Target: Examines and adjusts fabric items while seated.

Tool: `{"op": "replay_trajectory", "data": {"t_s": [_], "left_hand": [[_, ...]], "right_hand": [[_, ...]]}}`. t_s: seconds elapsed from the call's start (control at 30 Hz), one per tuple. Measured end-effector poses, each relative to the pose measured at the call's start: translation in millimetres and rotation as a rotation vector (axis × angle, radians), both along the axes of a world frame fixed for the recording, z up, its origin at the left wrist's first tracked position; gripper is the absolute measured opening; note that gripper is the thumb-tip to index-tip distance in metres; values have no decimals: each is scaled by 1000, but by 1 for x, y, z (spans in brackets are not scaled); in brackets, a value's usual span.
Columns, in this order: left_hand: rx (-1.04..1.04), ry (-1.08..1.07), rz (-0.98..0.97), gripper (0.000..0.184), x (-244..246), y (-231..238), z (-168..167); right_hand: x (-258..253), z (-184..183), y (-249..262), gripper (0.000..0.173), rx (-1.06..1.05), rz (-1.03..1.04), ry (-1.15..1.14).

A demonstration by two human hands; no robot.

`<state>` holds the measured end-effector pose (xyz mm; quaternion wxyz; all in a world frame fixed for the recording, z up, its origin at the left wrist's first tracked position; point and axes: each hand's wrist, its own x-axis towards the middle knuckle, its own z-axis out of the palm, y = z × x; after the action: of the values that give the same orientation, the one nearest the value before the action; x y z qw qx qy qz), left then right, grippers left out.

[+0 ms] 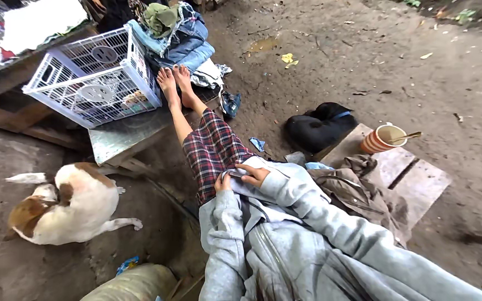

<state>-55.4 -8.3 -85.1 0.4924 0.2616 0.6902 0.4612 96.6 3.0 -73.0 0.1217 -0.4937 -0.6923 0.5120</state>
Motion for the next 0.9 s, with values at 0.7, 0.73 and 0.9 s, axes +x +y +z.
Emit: {"op": "replay_trajectory", "data": {"t_s": [0.7,0.73,0.9], "left_hand": [[-23,-34,-57,21,-3,-1,-3],[-18,-39,-56,21,-3,-2,-3],[-17,-23,-63,20,-3,-2,-2]], "right_hand": [[-6,7,-2,53,66,37,-187],[-6,7,-3,52,73,36,-190],[-8,2,0,46,113,7,-69]]}}
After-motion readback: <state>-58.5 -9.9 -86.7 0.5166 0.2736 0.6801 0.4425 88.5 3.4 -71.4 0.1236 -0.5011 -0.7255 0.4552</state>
